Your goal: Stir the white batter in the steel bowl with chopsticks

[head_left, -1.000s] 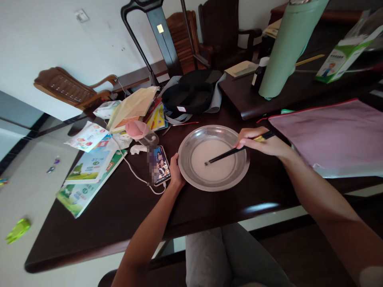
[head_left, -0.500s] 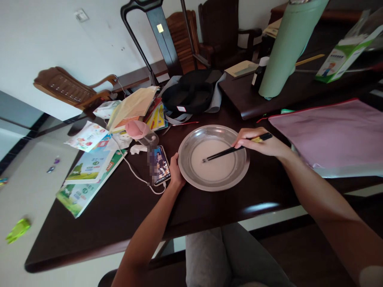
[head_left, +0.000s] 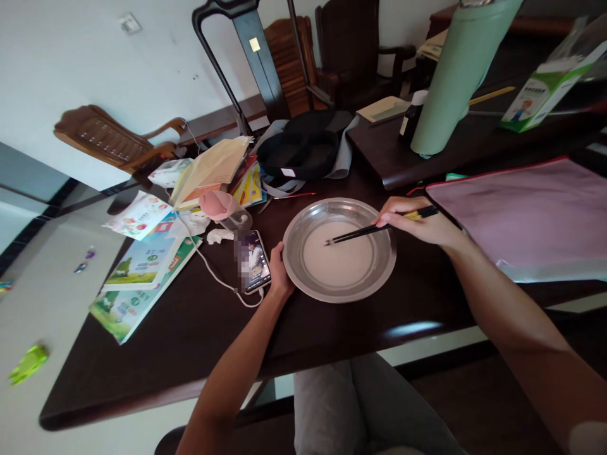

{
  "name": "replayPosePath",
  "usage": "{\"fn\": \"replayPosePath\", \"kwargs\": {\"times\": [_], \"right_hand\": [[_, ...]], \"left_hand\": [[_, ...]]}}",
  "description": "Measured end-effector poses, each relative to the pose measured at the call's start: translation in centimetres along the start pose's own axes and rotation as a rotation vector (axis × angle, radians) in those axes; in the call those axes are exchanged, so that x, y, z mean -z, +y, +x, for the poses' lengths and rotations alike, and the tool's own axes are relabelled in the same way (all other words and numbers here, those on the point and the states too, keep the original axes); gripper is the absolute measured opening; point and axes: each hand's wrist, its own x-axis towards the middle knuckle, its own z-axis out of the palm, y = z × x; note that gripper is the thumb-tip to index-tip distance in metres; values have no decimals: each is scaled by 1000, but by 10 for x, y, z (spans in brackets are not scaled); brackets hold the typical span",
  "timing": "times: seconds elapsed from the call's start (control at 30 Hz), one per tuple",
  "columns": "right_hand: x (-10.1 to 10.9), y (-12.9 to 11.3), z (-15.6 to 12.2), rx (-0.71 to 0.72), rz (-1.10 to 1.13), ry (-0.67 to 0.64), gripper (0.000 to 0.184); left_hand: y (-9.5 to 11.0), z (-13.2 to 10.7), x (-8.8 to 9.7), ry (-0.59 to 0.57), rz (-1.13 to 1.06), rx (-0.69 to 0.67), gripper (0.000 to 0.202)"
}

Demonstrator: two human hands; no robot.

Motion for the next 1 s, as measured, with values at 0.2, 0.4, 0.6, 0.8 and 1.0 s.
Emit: {"fn": "replayPosePath", "kwargs": {"times": [0.2, 0.4, 0.6, 0.8, 1.0], "right_hand": [[10, 0, -4, -15, 109, 8, 38], [-4, 0, 1, 9, 32, -62, 29], [10, -1, -4, -69, 100, 72, 46], [-6, -1, 1, 13, 79, -121, 33], [10, 2, -3, -63, 19, 118, 42]], "left_hand": [[0, 0, 0, 10, 10, 4, 24], [-2, 3, 3, -3, -20, -12, 23], [-2, 3, 3, -3, -23, 3, 24], [-1, 2, 2, 11, -33, -1, 22], [-1, 2, 2, 5, -21, -20, 21]]}}
